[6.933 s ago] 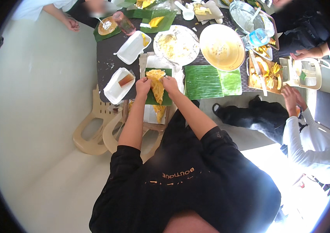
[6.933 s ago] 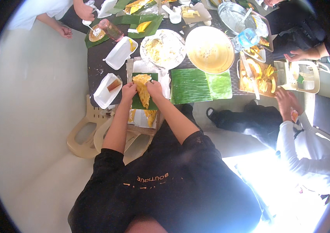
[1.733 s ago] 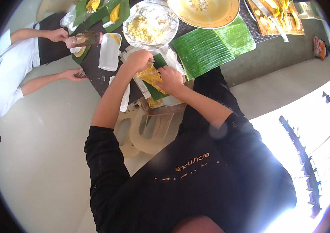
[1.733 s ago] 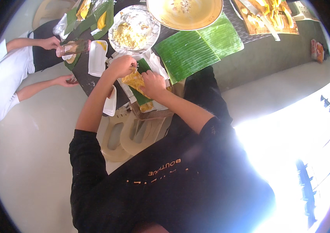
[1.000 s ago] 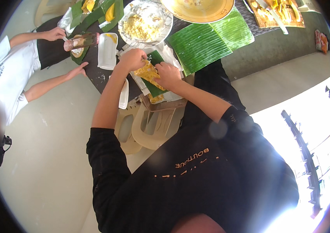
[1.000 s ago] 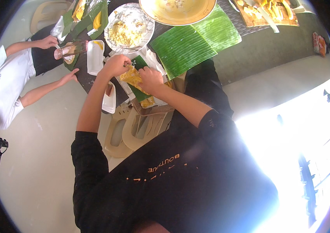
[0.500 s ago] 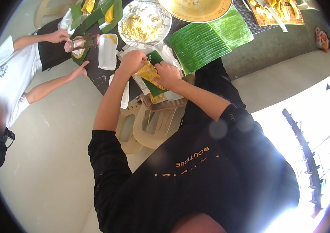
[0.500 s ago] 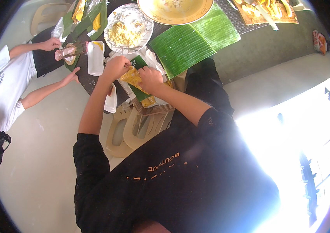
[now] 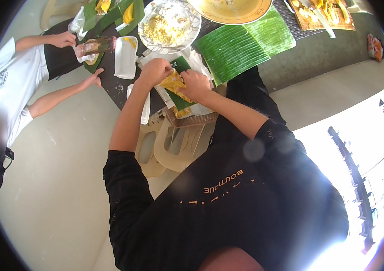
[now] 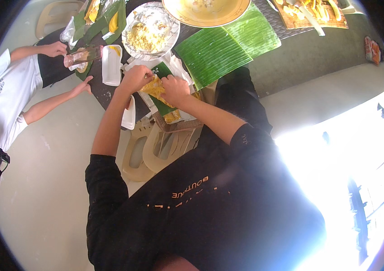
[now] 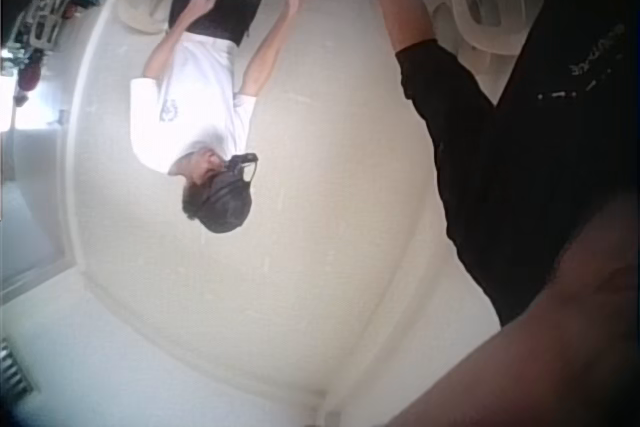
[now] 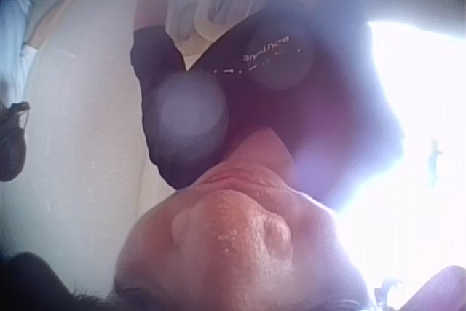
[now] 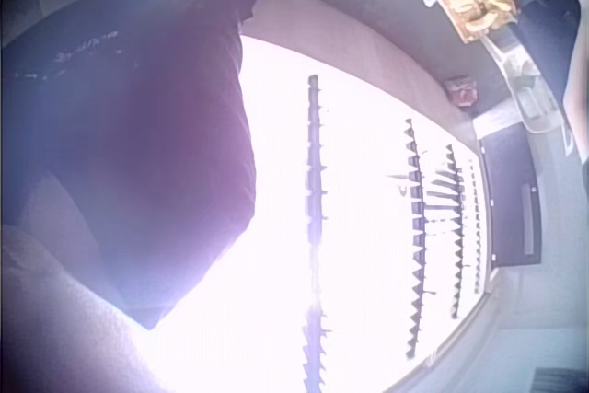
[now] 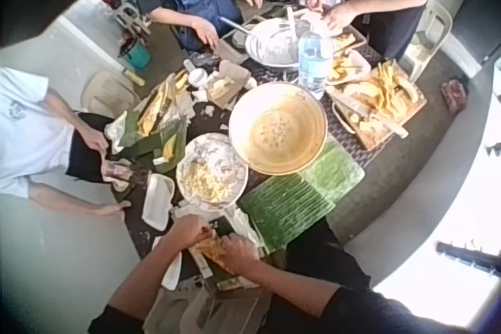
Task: The person assembles a food item on a banana leaf by hand, adding a yellow crumbly mixture and a small round item, then folds the leaf to enclose the contents. The person places the finished item into a white container.
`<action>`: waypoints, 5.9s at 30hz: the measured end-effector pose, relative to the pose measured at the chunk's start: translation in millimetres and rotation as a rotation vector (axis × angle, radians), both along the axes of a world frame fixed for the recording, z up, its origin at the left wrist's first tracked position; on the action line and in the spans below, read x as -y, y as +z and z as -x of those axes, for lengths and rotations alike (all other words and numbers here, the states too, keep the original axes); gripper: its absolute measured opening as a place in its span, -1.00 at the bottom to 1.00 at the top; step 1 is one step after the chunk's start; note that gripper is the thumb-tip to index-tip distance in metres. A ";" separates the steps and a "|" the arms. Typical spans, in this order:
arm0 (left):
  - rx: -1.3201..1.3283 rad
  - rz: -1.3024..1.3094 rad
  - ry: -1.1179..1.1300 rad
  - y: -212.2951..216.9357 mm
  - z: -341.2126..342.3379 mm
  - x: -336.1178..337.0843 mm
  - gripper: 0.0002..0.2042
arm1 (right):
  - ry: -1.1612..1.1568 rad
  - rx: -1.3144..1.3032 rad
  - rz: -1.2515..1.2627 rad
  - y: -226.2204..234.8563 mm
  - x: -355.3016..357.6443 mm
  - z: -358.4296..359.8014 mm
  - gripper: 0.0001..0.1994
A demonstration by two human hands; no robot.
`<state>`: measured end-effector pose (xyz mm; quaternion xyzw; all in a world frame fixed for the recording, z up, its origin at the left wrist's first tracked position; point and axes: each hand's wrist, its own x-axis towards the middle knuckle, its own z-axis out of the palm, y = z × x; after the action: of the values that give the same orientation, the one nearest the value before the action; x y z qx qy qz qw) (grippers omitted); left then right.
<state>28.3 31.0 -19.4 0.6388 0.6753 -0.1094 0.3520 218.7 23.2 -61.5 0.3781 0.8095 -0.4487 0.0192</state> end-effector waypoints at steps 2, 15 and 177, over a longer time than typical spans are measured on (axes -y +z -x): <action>0.011 -0.007 0.002 -2.6 1.4 1.7 -0.87 | -0.001 0.004 0.000 0.7 0.1 0.2 -0.61; 0.043 0.034 0.219 -10.3 30.3 8.4 -0.80 | -0.021 -0.094 -0.022 -0.3 7.2 -3.1 -0.59; 0.351 0.245 0.784 -21.1 53.1 46.3 -0.86 | -0.003 -0.163 0.582 -20.2 -41.9 9.3 -0.64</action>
<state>-24.7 -15.3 -40.5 0.2972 0.7786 0.0630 0.5491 209.4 65.0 -81.7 0.3208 0.6453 -0.6906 0.0609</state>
